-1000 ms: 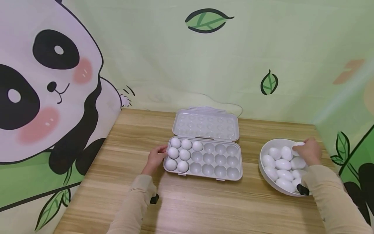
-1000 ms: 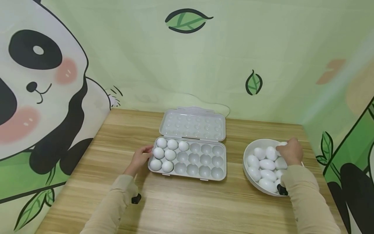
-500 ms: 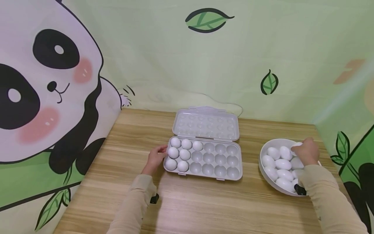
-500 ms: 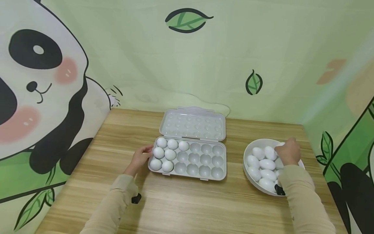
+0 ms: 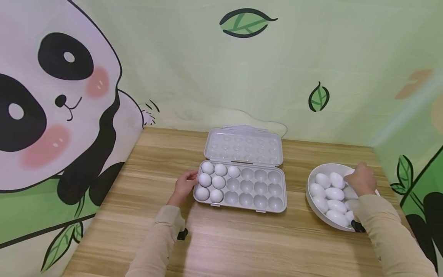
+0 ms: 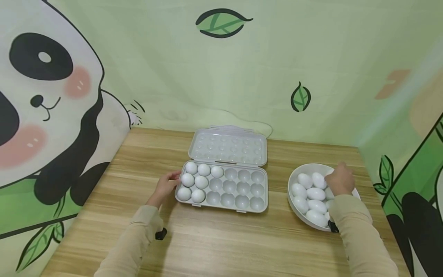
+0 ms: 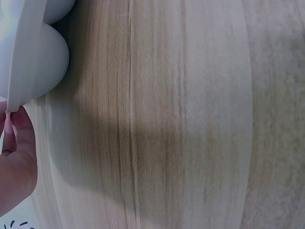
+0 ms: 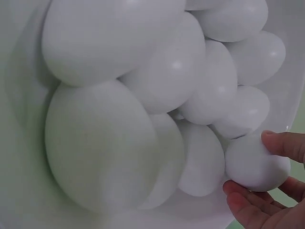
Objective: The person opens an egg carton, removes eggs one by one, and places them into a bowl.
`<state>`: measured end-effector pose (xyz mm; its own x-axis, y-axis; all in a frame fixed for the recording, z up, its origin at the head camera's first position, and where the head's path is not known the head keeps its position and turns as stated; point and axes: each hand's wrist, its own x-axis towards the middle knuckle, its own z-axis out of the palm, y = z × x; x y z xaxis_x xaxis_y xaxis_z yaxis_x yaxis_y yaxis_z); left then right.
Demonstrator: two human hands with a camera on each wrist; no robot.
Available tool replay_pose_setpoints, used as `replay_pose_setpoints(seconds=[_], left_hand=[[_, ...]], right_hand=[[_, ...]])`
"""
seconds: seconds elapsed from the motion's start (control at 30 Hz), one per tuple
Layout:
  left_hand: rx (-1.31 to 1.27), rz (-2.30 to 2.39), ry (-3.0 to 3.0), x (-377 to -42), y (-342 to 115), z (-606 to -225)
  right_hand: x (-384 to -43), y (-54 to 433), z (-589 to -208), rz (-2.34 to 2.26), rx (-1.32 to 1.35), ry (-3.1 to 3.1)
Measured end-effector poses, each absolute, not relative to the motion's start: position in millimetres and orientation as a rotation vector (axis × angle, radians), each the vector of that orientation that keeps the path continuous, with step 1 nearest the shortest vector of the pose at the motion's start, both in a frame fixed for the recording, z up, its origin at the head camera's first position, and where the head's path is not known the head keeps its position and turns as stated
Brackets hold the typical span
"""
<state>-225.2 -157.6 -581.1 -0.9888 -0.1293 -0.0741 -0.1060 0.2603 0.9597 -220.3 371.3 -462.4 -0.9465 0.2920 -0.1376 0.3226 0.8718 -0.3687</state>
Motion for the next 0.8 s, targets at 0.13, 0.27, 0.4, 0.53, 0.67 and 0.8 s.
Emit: replay_pose_setpoints(seconds=[0.13,0.27,0.4,0.53,0.67,0.8], left_hand=[[0.403,-1.817,-2.572,-219.3,-147.4,-558.0],[0.401,-1.808,-2.581,-217.9,-146.7,-552.3],[0.416,-1.811,-2.582,-219.2,-147.2,-554.0],[0.407,-1.811,-2.575,-218.9,-147.5,-554.6],[0.402,-1.814,-2.569,-218.2,-147.1,-554.4],[0.418,-1.82,-2.571,-218.1,-146.9,-555.0]], right_hand=[[-220.1,371.4,-464.4,-0.566,0.451,2.97],[-220.1,372.2,-465.5,-0.559,0.435,2.956],[-220.1,371.6,-464.4,-0.553,0.425,2.944],[-219.6,370.9,-463.0,-0.542,0.413,2.928],[-217.8,371.9,-464.0,-0.518,0.376,2.927],[-215.2,374.1,-467.6,-0.507,0.362,2.922]])
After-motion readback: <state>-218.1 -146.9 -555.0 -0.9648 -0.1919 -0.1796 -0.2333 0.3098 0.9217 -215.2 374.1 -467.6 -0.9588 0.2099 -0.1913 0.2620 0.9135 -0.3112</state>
